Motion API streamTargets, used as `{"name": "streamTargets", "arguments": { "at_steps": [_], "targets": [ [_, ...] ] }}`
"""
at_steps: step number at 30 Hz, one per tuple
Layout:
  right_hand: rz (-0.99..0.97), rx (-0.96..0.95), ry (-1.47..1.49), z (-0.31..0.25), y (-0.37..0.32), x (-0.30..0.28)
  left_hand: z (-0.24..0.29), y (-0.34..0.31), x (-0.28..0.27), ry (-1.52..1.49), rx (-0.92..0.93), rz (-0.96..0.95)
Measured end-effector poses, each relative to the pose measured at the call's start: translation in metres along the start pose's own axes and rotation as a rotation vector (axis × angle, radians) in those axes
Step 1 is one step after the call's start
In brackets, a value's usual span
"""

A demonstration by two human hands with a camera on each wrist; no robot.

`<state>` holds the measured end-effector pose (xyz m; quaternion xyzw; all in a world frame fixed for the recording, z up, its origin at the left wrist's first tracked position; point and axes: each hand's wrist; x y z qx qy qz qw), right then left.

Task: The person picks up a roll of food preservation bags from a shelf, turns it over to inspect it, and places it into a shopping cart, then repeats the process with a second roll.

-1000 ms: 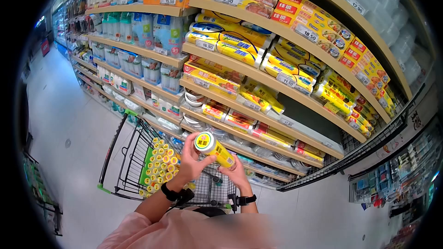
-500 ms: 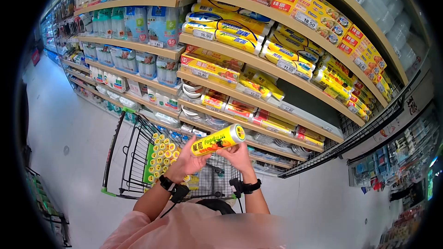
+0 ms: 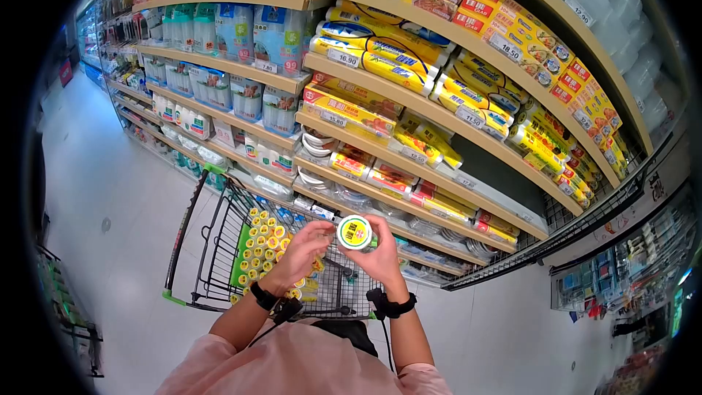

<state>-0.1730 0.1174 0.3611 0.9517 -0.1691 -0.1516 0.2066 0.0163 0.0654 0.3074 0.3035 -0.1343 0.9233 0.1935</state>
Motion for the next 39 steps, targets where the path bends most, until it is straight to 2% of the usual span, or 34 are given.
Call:
{"name": "streamTargets", "arguments": {
  "at_steps": [1, 4, 7, 8, 11, 15, 20, 23, 26, 30, 33, 34, 39],
  "targets": [
    [0.005, -0.025, -0.029, 0.002, -0.001, 0.001, 0.009, -0.003, 0.008, -0.020, 0.086, -0.110],
    [-0.041, 0.001, -0.032, 0.005, -0.006, 0.003, 0.026, -0.009, 0.025, 0.112, 0.256, -0.179],
    [-0.083, -0.098, -0.148, -0.006, -0.001, 0.000, 0.026, -0.004, 0.025, 0.392, 0.464, -0.189],
    [-0.102, -0.138, -0.209, -0.009, 0.001, -0.002, 0.027, -0.003, 0.024, 0.582, 0.624, -0.188],
    [-0.191, -0.100, -0.196, -0.007, 0.000, -0.004, 0.025, -0.006, 0.027, 0.600, 0.612, -0.080],
    [-0.097, 0.028, -0.155, 0.002, -0.011, -0.001, -0.004, -0.003, 0.028, 0.521, 0.744, 0.073],
    [-0.095, 0.009, -0.089, 0.003, -0.009, 0.004, -0.010, -0.002, 0.031, 0.488, 0.845, 0.145],
    [-0.092, 0.004, -0.114, 0.006, -0.008, 0.005, -0.007, -0.006, 0.034, 0.519, 0.812, 0.130],
    [-0.130, 0.056, -0.179, 0.010, -0.007, 0.000, -0.006, -0.010, 0.038, 0.381, 0.751, 0.122],
    [-0.142, 0.128, -0.168, 0.020, -0.013, -0.004, -0.016, -0.014, 0.035, 0.434, 0.641, 0.203],
    [-0.159, 0.152, -0.160, 0.019, -0.011, -0.005, -0.022, -0.014, 0.039, 0.406, 0.615, 0.281],
    [-0.159, 0.154, -0.157, 0.018, -0.011, -0.006, -0.022, -0.015, 0.042, 0.401, 0.655, 0.339],
    [-0.151, 0.180, -0.181, 0.031, -0.020, -0.009, -0.030, -0.013, 0.045, 0.386, 0.647, 0.363]
  ]
}}
Point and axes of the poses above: each hand's wrist, its own y-axis towards the middle knuckle, its own x-axis out of the palm, z = x × y, and after that the axes turned 11 degrees about z, right-handed
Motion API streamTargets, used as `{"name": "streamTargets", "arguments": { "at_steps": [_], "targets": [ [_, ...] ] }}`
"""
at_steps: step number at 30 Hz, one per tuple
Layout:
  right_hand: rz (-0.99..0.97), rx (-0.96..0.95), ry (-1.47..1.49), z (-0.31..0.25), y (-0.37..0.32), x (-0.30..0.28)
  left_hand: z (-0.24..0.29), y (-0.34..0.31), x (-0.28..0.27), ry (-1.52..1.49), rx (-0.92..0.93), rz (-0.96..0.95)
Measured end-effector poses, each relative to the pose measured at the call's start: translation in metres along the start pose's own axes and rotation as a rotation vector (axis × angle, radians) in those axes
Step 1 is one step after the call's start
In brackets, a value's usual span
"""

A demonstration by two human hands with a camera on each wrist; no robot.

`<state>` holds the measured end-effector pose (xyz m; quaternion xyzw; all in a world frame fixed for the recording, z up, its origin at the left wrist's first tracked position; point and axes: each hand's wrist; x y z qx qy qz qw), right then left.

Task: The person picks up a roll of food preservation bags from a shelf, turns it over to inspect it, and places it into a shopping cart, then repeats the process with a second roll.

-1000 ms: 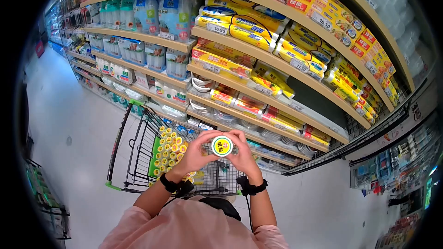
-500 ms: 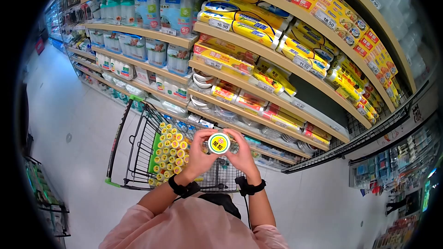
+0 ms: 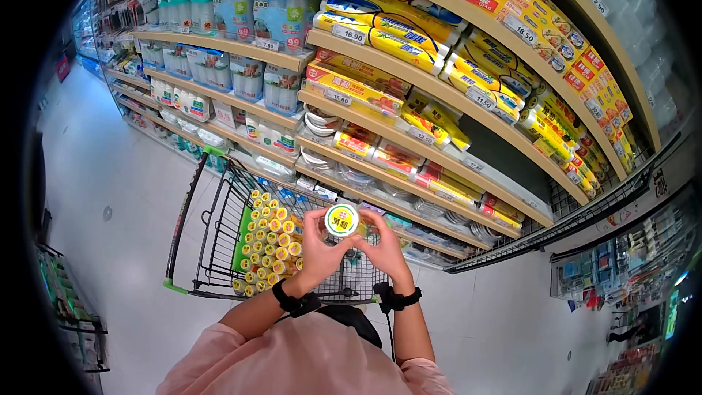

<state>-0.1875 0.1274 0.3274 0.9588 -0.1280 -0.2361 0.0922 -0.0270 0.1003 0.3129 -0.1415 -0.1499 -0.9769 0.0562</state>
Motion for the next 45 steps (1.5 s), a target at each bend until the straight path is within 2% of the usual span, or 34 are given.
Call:
{"name": "streamTargets", "arguments": {
  "at_steps": [6, 11, 15, 17, 20, 22, 24, 25, 29, 33, 34, 35, 36, 38, 39, 40, 42, 45],
  "targets": [
    [-0.002, 0.114, -0.055, 0.012, -0.003, -0.009, -0.010, -0.003, 0.002, -0.022, 0.017, 0.081],
    [-0.099, 0.173, -0.069, 0.040, -0.005, -0.013, -0.004, 0.005, 0.003, -0.205, -0.062, 0.138],
    [-0.038, 0.264, 0.092, 0.045, -0.005, -0.013, -0.008, 0.010, -0.001, -0.261, -0.078, 0.127],
    [0.008, 0.178, 0.156, 0.037, -0.004, -0.013, -0.012, 0.012, -0.003, -0.353, -0.126, 0.127],
    [0.092, 0.114, 0.185, 0.021, -0.008, -0.012, -0.019, 0.032, -0.018, -0.421, -0.455, 0.225],
    [0.098, 0.133, 0.190, 0.003, -0.007, -0.010, -0.036, 0.045, -0.036, -0.539, -0.818, 0.166],
    [0.081, 0.060, 0.196, -0.014, -0.005, 0.001, -0.054, 0.050, -0.047, -0.688, -1.191, 0.124],
    [0.070, 0.024, 0.199, -0.018, -0.004, 0.009, -0.065, 0.045, -0.046, -0.670, -1.297, 0.148],
    [0.058, -0.039, 0.200, -0.029, 0.001, 0.022, -0.079, 0.029, -0.044, -0.727, -1.484, 0.198],
    [0.074, -0.188, 0.062, -0.025, 0.004, 0.021, -0.079, 0.021, -0.045, -0.716, -1.498, 0.072],
    [0.068, -0.230, 0.033, -0.023, 0.004, 0.020, -0.080, 0.020, -0.047, -0.685, -1.491, -0.029],
    [0.054, -0.158, 0.056, -0.024, 0.001, 0.020, -0.083, 0.017, -0.050, -0.652, -1.484, -0.127],
    [0.087, -0.185, 0.031, -0.020, -0.001, 0.021, -0.086, 0.013, -0.055, -0.616, -1.477, -0.220],
    [0.109, -0.071, 0.000, -0.010, -0.005, 0.021, -0.114, 0.004, -0.068, -0.361, -1.543, -0.414],
    [0.120, -0.057, -0.056, 0.003, -0.006, 0.021, -0.133, -0.004, -0.076, -0.266, -1.532, -0.406],
    [0.064, 0.056, -0.112, 0.002, -0.007, 0.016, -0.138, -0.010, -0.083, -0.175, -1.515, -0.402],
    [0.021, 0.116, -0.040, 0.020, -0.012, 0.016, -0.143, -0.012, -0.100, -0.245, -1.459, -0.321],
    [0.002, -0.005, -0.138, 0.080, -0.026, 0.031, -0.136, -0.014, -0.107, -0.255, -1.339, -0.300]
  ]
}}
Point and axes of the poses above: each hand's wrist, its own y-axis towards the middle knuckle, its own x-axis out of the palm, z = x × y, and after that the axes turned 11 degrees about z, right-handed
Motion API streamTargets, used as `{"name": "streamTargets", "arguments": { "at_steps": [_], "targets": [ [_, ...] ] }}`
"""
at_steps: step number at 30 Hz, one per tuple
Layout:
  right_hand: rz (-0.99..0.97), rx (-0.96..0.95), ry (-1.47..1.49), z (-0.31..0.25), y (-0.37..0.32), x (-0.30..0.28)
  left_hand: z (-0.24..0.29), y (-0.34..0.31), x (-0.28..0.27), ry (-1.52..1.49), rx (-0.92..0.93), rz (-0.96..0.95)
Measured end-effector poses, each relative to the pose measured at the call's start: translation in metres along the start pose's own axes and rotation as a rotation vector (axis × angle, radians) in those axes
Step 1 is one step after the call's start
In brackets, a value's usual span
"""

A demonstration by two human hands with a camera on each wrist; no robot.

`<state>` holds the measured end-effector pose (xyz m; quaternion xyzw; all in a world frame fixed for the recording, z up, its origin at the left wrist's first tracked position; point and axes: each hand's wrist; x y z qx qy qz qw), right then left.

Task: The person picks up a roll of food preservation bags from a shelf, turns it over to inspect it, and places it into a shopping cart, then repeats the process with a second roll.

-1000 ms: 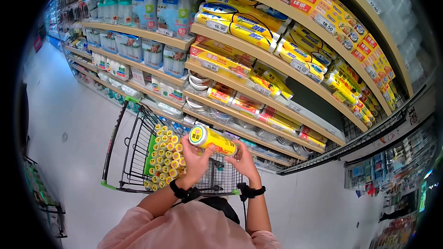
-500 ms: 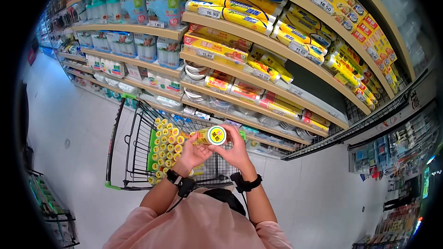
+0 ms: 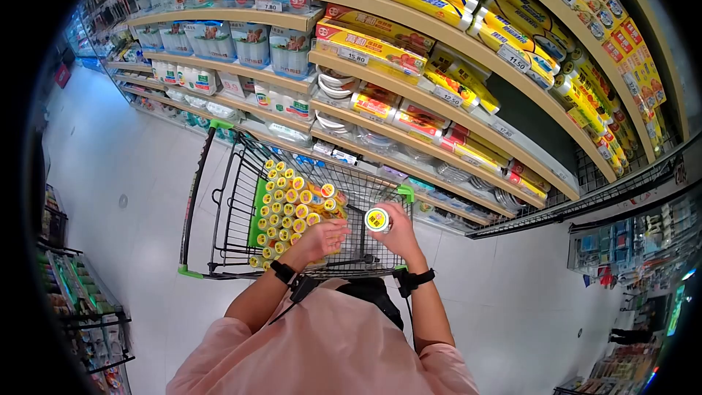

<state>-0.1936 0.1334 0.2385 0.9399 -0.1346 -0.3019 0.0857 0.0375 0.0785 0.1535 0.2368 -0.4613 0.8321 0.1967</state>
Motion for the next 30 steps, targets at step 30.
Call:
{"name": "streamTargets", "arguments": {
  "at_steps": [30],
  "targets": [
    [-0.262, 0.734, 0.140, 0.149, -0.135, -0.006, -0.127, 0.136, -0.133, 1.585, 0.072, 0.291]
  ]
}}
Point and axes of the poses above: each hand's wrist, its own y-axis towards the middle knuckle, its own x-axis out of the palm, z = x × y, and after that the axes turned 11 degrees about z, right-handed
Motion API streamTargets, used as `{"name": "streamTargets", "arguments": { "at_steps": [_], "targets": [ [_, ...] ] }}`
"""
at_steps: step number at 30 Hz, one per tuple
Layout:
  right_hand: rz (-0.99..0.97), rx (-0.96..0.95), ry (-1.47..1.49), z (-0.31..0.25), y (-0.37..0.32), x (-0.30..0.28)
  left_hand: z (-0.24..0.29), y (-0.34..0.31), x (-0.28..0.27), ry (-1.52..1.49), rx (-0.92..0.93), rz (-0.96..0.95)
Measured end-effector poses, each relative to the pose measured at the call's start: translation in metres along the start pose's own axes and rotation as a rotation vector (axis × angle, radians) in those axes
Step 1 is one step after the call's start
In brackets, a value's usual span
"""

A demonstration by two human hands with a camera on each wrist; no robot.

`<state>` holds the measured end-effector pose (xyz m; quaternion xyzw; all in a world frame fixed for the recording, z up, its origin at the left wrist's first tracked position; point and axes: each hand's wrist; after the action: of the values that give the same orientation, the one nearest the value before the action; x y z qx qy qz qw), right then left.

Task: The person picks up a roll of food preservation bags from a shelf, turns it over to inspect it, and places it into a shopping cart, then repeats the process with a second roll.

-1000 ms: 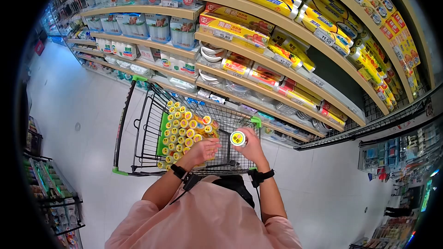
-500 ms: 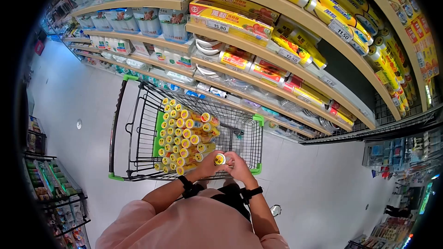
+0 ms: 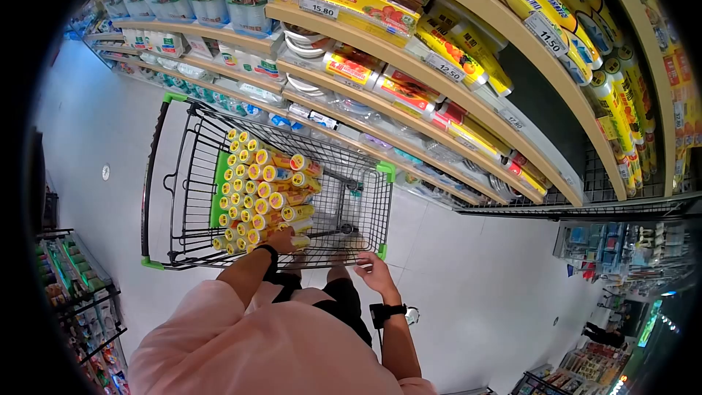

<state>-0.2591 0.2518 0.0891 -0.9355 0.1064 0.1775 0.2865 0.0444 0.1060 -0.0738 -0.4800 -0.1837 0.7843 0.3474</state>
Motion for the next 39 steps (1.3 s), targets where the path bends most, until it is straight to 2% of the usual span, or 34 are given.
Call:
{"name": "streamTargets", "arguments": {
  "at_steps": [1, 4, 9, 11, 13, 17, 20, 23, 27, 30, 32, 36, 39],
  "targets": [
    [-0.001, -0.007, 0.000, 0.003, -0.002, -0.001, -0.002, -0.002, 0.004, 0.037, -0.020, -0.045],
    [0.010, 0.022, -0.014, 0.008, -0.001, -0.007, -0.012, 0.005, 0.026, 0.124, 0.030, -0.016],
    [0.059, 0.006, 0.005, 0.015, -0.006, -0.011, -0.003, -0.005, 0.007, 0.076, 0.038, -0.050],
    [0.040, 0.098, -0.023, 0.002, -0.010, -0.014, -0.013, 0.002, 0.023, 0.122, 0.026, 0.004],
    [0.031, 0.106, -0.019, -0.004, -0.011, -0.014, -0.009, 0.005, 0.019, 0.223, -0.022, -0.084],
    [0.045, 0.001, -0.013, 0.007, -0.002, -0.011, -0.032, 0.026, 0.041, 0.292, -0.022, -0.083],
    [0.043, 0.026, -0.060, -0.002, -0.004, -0.015, -0.009, 0.019, 0.013, 0.252, -0.089, -0.023],
    [0.063, 0.014, -0.104, 0.000, 0.000, -0.019, 0.016, 0.003, -0.020, 0.202, -0.044, 0.082],
    [0.090, 0.045, -0.118, -0.024, 0.002, -0.025, 0.032, 0.005, -0.040, 0.095, 0.044, 0.083],
    [0.061, -0.102, -0.117, -0.019, 0.012, -0.028, 0.051, -0.013, -0.064, -0.105, 0.104, 0.209],
    [0.070, -0.108, -0.133, -0.023, 0.022, -0.032, 0.054, -0.017, -0.065, -0.251, 0.194, 0.342],
    [0.108, -0.164, -0.161, -0.054, 0.038, -0.050, 0.075, -0.030, -0.084, -0.510, 0.208, 0.374],
    [0.191, -0.233, -0.144, -0.092, 0.045, -0.069, 0.078, -0.029, -0.082, -0.587, 0.364, 0.436]
  ]
}}
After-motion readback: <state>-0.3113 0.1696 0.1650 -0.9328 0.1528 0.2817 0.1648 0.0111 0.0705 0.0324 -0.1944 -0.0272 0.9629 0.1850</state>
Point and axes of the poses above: each hand's wrist, its own y-axis towards the middle knuckle, its own x-axis out of the palm, z = x × y, and after that the axes turned 11 degrees about z, right-handed
